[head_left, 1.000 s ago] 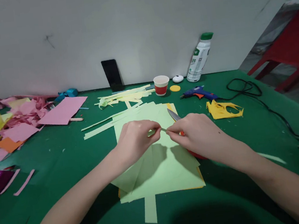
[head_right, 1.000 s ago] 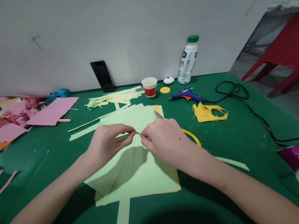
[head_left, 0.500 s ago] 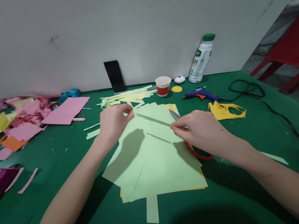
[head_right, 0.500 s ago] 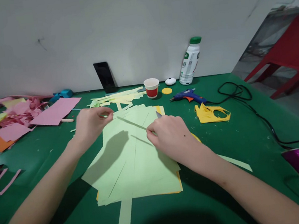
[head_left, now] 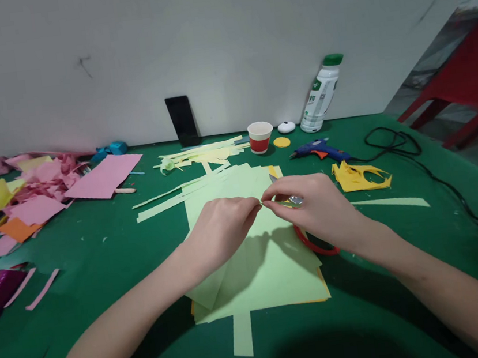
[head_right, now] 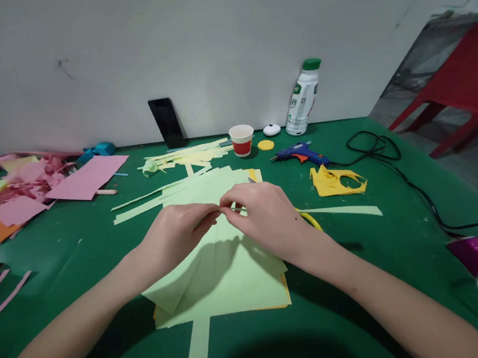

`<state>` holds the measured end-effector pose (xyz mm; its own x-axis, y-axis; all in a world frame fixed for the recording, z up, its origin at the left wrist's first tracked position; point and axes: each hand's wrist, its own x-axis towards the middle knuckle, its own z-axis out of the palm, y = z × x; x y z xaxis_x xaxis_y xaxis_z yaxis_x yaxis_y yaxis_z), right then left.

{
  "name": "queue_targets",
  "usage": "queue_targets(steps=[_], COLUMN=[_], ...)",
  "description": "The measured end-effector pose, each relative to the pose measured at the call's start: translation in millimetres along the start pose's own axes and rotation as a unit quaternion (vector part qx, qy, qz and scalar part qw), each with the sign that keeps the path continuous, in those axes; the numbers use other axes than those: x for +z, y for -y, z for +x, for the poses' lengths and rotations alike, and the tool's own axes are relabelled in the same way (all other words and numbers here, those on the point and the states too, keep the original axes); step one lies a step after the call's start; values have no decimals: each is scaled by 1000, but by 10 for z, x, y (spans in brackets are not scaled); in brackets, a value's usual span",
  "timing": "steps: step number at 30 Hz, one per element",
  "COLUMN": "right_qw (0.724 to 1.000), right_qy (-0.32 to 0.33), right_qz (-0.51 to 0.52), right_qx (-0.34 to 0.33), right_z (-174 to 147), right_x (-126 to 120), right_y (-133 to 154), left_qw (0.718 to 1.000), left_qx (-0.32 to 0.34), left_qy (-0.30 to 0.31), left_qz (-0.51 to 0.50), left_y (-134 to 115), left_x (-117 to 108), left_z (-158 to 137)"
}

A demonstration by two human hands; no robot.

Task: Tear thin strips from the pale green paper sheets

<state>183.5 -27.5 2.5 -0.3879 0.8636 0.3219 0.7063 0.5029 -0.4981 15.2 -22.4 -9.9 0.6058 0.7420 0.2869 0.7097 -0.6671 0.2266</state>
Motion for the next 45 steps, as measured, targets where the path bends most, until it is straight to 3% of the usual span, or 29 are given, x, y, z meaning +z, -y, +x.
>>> queue_targets(steps=[6, 13, 20, 24, 27, 32, 36, 42, 45], right_qw=[999, 999, 998, 996, 997, 997, 992, 995, 996], right_qy=[-22, -19, -57, -64, -54, 1, 9, -15, -24], right_qz=[18, 30, 4, -9, -20, -69, -86, -46, -25], right_qx=[-41, -39, 17, 63, 55, -27, -90, -92, -82], right_z=[-11, -10, 29, 59, 72, 48, -6, -42, -26], right_x=[15, -37, -218, -314, -325, -190, -44, -21, -88], right_y=[26, 21, -69, -159, -201, -152, -45, 28, 5], left_qw=[1000, 999, 997, 996, 994, 995, 995, 971, 954], left_qx=[6, 14, -29, -64, -85, -9, 65, 103, 106], left_qy=[-9, -29, -50, -32, -2, -57, -51, -154, -176], left_qz=[18, 41, 44, 44, 67, 85, 55, 152, 217], left_y=[-25, -75, -32, 42, 85, 35, -71, -121, -134], left_x=[-41, -177, -417, -520, -517, -344, -160, -41, -47], left_z=[-18, -61, -99, -128, -141, -97, -59, -74, -95])
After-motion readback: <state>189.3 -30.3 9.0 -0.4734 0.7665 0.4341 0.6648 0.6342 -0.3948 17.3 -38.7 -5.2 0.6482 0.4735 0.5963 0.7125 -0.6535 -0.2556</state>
